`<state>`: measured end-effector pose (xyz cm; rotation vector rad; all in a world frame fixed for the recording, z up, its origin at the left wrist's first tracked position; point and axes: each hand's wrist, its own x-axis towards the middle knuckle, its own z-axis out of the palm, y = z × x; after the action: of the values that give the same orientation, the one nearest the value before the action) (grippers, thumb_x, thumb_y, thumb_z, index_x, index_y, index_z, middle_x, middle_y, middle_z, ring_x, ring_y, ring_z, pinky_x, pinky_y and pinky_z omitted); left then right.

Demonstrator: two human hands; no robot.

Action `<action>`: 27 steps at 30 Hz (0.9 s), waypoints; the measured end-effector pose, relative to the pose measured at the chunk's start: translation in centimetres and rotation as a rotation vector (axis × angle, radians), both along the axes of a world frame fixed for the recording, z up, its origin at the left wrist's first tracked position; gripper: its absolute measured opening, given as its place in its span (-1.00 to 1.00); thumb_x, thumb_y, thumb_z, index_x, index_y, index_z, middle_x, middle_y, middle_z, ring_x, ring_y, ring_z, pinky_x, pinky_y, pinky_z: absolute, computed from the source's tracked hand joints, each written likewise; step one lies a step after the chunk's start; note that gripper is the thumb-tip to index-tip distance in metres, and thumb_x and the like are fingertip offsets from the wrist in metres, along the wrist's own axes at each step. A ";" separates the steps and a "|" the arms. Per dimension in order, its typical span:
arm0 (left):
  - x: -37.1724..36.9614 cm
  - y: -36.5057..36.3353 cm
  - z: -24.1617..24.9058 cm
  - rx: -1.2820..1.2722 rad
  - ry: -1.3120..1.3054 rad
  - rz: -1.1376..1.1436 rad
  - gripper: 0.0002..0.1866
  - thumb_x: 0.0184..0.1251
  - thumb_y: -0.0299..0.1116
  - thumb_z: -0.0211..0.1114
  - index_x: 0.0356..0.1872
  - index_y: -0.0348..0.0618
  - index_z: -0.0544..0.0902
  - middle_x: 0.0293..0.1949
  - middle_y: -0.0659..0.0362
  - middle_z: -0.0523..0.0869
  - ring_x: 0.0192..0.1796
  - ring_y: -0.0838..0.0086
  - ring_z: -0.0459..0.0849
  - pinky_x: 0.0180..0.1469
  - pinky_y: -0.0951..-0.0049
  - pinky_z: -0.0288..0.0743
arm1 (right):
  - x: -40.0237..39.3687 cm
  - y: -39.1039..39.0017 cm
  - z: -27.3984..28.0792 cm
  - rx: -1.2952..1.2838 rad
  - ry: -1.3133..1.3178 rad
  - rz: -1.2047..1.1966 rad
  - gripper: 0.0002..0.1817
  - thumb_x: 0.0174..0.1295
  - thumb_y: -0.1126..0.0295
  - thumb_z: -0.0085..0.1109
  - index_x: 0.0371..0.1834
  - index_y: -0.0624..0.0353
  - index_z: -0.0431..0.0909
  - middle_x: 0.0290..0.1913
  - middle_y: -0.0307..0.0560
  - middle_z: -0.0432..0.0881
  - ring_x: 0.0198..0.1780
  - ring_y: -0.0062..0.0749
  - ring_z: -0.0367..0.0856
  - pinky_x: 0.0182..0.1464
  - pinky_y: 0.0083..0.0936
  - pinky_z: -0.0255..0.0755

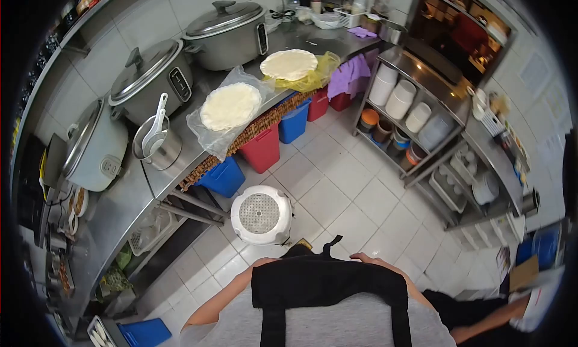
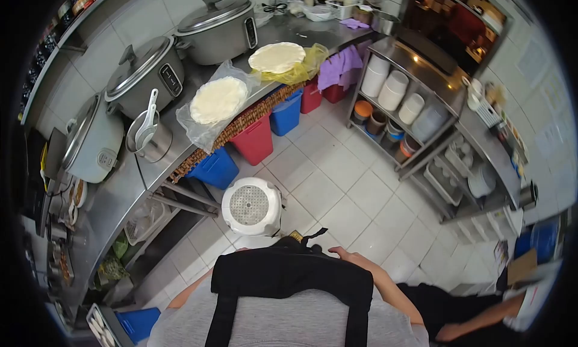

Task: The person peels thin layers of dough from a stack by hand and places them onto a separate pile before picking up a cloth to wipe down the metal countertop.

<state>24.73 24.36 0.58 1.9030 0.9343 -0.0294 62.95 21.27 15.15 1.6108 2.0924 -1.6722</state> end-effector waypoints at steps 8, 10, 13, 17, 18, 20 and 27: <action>6.9 13.0 9.0 -0.135 -0.075 0.295 -0.69 0.14 -0.13 0.09 -0.29 -0.18 0.50 -0.37 -0.09 0.62 -0.24 0.02 0.60 -0.19 0.19 0.41 | 3.8 23.2 3.0 0.494 -0.012 -0.066 -0.47 0.05 0.49 0.17 0.16 0.14 0.32 -0.23 -0.01 0.61 -0.18 -0.28 0.59 -0.12 -0.42 0.45; 7.6 17.2 9.6 -0.153 -0.104 0.317 -0.70 0.14 -0.14 0.10 -0.29 -0.18 0.50 -0.39 -0.07 0.62 -0.25 0.05 0.60 -0.20 0.21 0.41 | 2.5 28.3 3.4 0.532 0.081 -0.075 -0.49 0.05 0.48 0.17 0.14 0.16 0.34 -0.23 -0.01 0.61 -0.19 -0.27 0.59 -0.12 -0.42 0.45; 8.0 24.9 10.6 -0.149 -0.194 0.335 -0.70 0.12 -0.16 0.15 -0.26 -0.18 0.51 -0.43 -0.02 0.61 -0.32 0.16 0.61 -0.26 0.32 0.41 | 1.1 35.4 5.8 0.560 0.160 -0.038 -0.52 0.07 0.42 0.17 0.11 0.22 0.36 -0.18 0.05 0.59 -0.14 -0.17 0.58 -0.08 -0.35 0.44; 8.6 36.0 13.4 -0.079 -0.259 0.457 -0.78 0.18 -0.29 0.17 -0.23 -0.20 0.53 -0.38 0.11 0.61 -0.30 0.41 0.57 -0.25 0.43 0.41 | 1.4 44.7 6.1 0.529 0.156 0.154 -0.55 0.08 0.42 0.16 0.09 0.22 0.38 -0.11 0.08 0.57 -0.12 -0.12 0.57 -0.06 -0.33 0.44; 9.2 38.4 14.1 0.013 -0.251 0.552 -0.81 0.21 -0.37 0.16 -0.19 -0.22 0.53 -0.33 0.21 0.59 -0.26 0.55 0.52 -0.19 0.46 0.42 | 1.6 47.0 6.2 0.595 0.128 0.164 -0.54 0.07 0.43 0.16 0.09 0.24 0.38 -0.14 0.07 0.57 -0.11 -0.13 0.57 -0.05 -0.34 0.42; 10.7 42.7 15.4 0.065 -0.320 0.626 -0.80 0.23 -0.36 0.16 -0.19 -0.23 0.54 -0.31 0.19 0.60 -0.25 0.53 0.53 -0.21 0.48 0.42 | 1.4 51.3 6.4 0.656 0.110 0.136 -0.56 0.05 0.47 0.15 0.05 0.27 0.40 -0.15 0.10 0.57 -0.09 -0.07 0.55 -0.03 -0.33 0.40; 14.0 51.2 17.9 0.255 -0.244 0.638 -0.74 0.23 -0.34 0.16 -0.11 -0.25 0.57 -0.21 0.09 0.64 -0.22 0.36 0.59 -0.21 0.43 0.44 | -0.9 65.1 5.1 0.809 0.158 0.124 -0.65 0.06 0.46 0.12 -0.04 0.27 0.45 -0.09 0.10 0.55 -0.01 -0.03 0.49 0.03 -0.28 0.37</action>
<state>38.76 75.60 18.47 1.6984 1.3770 0.7118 62.00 86.39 20.28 1.4384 3.1240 -0.9707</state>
